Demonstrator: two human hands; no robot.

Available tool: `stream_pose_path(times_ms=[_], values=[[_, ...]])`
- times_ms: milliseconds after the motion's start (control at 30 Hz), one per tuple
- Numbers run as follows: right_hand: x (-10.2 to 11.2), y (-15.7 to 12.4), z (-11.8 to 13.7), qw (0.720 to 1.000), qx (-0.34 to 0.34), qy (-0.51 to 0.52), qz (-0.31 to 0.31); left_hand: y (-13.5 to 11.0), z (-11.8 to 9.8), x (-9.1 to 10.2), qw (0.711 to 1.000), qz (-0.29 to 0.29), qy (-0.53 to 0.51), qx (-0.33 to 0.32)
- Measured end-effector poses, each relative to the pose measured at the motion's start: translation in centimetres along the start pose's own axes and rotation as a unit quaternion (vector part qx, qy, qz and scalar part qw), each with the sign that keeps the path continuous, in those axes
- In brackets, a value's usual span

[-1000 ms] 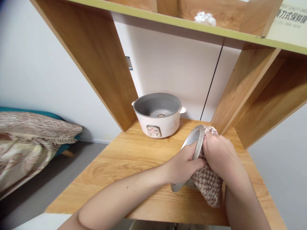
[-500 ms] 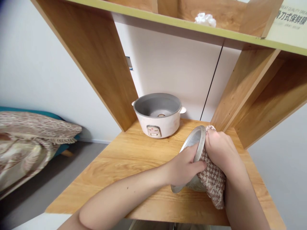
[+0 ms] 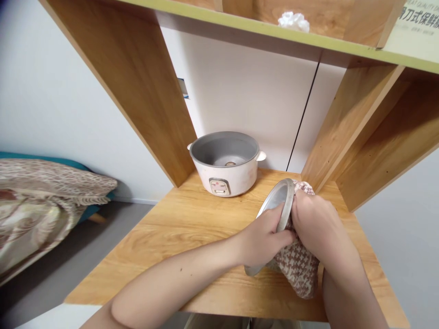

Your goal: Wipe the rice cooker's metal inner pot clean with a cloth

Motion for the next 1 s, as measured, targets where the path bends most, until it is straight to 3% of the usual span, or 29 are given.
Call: stream_pose_path(times_ms=[333, 833, 1000], values=[[-0.1, 2.0, -1.9, 0.996, -0.031, 0.084, 0.005, 0.0, -0.2, 0.1, 1.0, -0.011, 0.027, 0.003], [-0.2, 0.1, -0.2, 0.999, 0.001, 0.029, 0.015, 0.1, -0.1, 0.1, 1.0, -0.001, -0.017, 0.007], [-0.2, 0.7, -0.5, 1.0, 0.009, 0.027, 0.007, 0.1, -0.4, 0.2, 1.0, -0.005, -0.014, -0.002]])
Point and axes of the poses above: each hand's wrist, its own y-axis towards the middle knuckle, its own x-axis out of the back of the hand, z = x × y, the point moved 10 cm from there along y, towards the middle knuckle, and after that the axes turned 14 degrees about x, right-handed, at the moved point
